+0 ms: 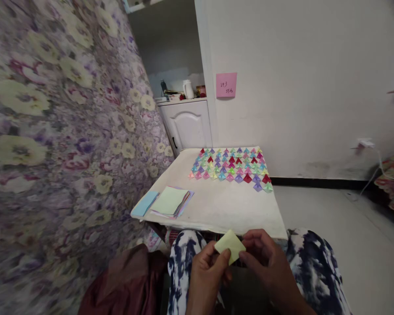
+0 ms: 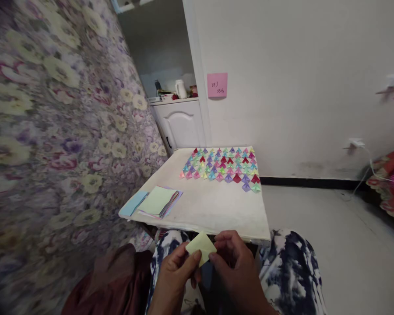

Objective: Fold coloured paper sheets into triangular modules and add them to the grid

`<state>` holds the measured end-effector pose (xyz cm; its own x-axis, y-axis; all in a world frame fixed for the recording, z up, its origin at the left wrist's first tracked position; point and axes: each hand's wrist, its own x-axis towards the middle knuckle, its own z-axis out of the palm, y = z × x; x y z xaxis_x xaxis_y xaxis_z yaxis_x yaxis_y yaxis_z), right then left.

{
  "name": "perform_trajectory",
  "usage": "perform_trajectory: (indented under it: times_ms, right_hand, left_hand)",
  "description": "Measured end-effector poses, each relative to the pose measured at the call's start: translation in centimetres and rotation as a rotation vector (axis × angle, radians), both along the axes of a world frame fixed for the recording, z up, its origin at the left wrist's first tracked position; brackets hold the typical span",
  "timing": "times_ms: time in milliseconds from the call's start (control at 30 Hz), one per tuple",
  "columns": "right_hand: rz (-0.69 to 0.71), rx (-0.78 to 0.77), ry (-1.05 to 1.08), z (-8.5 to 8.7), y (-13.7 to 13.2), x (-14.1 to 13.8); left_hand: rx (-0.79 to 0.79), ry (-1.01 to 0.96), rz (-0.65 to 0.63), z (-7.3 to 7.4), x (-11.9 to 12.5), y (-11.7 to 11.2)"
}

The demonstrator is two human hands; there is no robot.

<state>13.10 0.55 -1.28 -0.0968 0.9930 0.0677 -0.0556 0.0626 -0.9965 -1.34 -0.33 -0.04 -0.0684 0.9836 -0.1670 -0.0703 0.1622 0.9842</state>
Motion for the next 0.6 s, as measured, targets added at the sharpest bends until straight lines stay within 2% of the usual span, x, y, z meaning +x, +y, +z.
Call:
perform_trajectory:
  times_ms: [200, 400, 600]
  right_hand:
    - [-0.012, -0.005, 0.04, -0.2, -0.1, -0.6]
    - [0.059, 0.001, 0.091, -0.3, 0.0, -0.8]
    - [0.109, -0.1, 0.215, 0.4, 1.3, 0.3]
  left_hand:
    - [-0.037, -0.038, -0.034, -1.1, 0.0, 0.3]
    - [-0.037, -0.133, -0.002, -0.3, 0.3, -0.1]
    - [-0.048, -0.083, -0.023, -0.2, 0.5, -0.3]
